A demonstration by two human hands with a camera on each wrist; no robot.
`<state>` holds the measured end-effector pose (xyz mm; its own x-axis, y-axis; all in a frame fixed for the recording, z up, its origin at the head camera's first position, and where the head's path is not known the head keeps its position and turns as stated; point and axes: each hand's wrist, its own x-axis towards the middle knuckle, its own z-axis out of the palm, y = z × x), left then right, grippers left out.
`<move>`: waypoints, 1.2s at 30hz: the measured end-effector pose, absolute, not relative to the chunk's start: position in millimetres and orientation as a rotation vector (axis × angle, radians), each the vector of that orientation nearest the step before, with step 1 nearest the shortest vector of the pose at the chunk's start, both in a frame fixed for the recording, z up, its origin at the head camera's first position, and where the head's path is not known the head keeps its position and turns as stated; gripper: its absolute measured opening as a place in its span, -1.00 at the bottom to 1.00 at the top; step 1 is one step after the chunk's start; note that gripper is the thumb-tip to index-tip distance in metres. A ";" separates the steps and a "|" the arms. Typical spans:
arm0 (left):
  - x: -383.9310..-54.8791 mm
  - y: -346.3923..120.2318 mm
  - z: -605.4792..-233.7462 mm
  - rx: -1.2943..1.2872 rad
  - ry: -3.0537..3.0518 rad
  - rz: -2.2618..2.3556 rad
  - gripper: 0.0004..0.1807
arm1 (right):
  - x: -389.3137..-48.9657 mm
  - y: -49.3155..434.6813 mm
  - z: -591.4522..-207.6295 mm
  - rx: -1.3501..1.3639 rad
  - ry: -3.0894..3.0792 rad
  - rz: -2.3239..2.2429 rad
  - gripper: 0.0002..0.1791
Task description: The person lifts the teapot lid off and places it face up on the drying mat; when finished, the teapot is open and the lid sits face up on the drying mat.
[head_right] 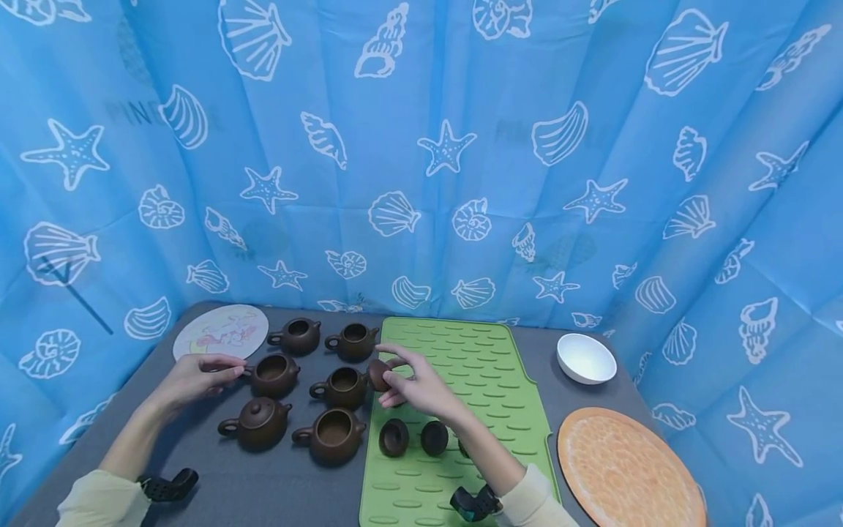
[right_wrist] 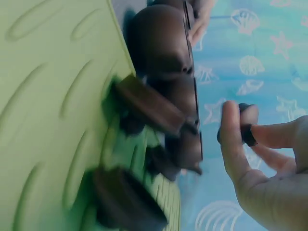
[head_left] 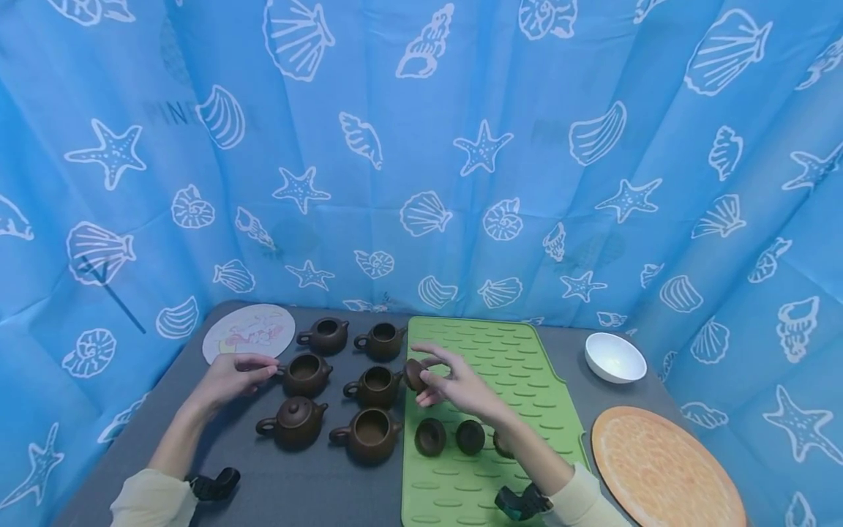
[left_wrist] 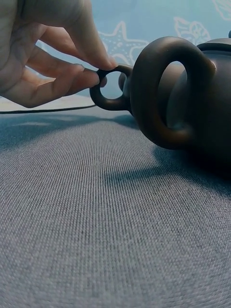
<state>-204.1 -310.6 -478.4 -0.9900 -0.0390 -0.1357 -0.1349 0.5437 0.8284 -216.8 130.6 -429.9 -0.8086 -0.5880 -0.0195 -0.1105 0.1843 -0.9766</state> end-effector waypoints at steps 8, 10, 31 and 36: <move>-204.2 -311.1 -479.4 -0.165 2.665 1.447 -0.58 | -217.9 177.1 -437.5 -0.573 1.998 -1.677 -0.43; -203.7 -311.2 -479.4 -0.170 2.657 1.452 -0.58 | -218.0 185.4 -439.7 -0.553 2.018 -1.685 -0.39; -201.9 -309.8 -479.5 -0.196 2.653 1.452 -0.57 | -227.8 215.7 -459.0 -0.568 2.113 -1.483 -0.39; -201.0 -310.5 -479.5 -0.187 2.644 1.482 -0.57 | -228.8 214.2 -458.2 -0.606 2.199 -1.404 -0.42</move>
